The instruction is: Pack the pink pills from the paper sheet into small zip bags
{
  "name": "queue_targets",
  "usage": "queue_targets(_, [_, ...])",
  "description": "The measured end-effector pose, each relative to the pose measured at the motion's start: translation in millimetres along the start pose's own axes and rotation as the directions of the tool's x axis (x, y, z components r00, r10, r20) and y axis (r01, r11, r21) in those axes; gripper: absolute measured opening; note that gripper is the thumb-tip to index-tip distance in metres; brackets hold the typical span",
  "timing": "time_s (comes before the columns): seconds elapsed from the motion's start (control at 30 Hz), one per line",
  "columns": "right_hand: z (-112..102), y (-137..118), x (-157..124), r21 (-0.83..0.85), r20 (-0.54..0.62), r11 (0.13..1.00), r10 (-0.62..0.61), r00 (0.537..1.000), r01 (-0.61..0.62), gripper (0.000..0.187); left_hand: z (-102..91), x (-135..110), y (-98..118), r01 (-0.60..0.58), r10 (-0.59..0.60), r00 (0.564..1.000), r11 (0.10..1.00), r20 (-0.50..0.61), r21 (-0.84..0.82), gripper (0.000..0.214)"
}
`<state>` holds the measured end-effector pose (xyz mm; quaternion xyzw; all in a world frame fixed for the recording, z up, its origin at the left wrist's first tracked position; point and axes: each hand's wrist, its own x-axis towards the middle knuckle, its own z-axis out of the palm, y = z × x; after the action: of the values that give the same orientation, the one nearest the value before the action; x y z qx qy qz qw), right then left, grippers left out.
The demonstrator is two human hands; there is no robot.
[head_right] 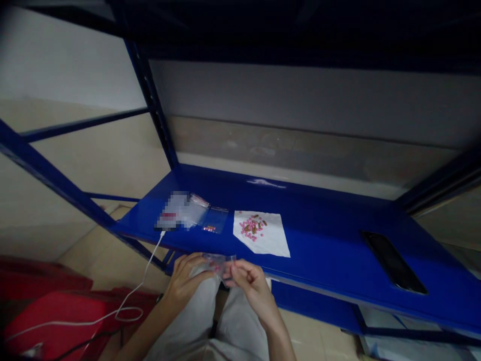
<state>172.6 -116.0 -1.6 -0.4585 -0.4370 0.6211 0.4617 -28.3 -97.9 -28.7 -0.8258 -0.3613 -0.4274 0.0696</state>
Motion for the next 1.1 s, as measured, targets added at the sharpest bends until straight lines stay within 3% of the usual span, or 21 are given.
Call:
queue_targets(0.13, [13,5,-6,-0.071,-0.029,0.997,0.028,0.999,-0.030,0.023,-16.5,-9,-4,0.095,-0.092,0.993,0.994,0.078,-0.044,0.017])
queue_targets(0.27, [29,7,-6,-0.020,-0.072,0.998,0.063,0.995,-0.064,0.025,-36.0,-12,4,0.259,-0.231,0.944,0.961,0.236,-0.094,0.013])
queue_targets(0.33, [38,6,-8,0.002,-0.041,0.999,0.048,0.998,-0.048,0.026,-43.0,-12,14,0.375,-0.336,0.914,0.913,0.226,-0.158,0.011])
queue_targets(0.47, [55,3,-18,-0.025,0.057,1.000,0.014,0.998,-0.013,0.026,-44.4,-8,38,0.583,-0.568,0.809,0.742,0.152,-0.330,0.020])
queue_targets(0.63, [62,6,-33,-0.187,-0.026,0.982,0.002,1.000,-0.007,0.024,-33.6,-5,53,0.665,-0.587,0.741,0.572,0.327,-0.480,0.036])
queue_targets(0.77, [63,8,-42,-0.233,-0.093,0.972,-0.034,0.995,0.011,0.022,-29.3,-7,58,0.727,-0.639,0.672,0.473,0.373,-0.498,0.043])
queue_targets(0.97, [79,9,-59,-0.264,-0.144,0.964,-0.035,0.989,-0.004,0.019,-47.1,-33,65,0.758,-0.639,0.648,0.486,0.414,-0.436,0.037])
queue_targets(1.03, [86,11,-68,-0.232,-0.101,0.973,-0.018,0.995,-0.006,0.018,-59.3,-49,66,0.769,-0.661,0.637,0.517,0.396,-0.375,0.032])
queue_targets(1.1, [93,12,-78,-0.187,-0.048,0.982,-0.009,0.999,-0.001,0.019,-71.1,-63,67,0.757,-0.648,0.654,0.560,0.391,-0.337,0.033])
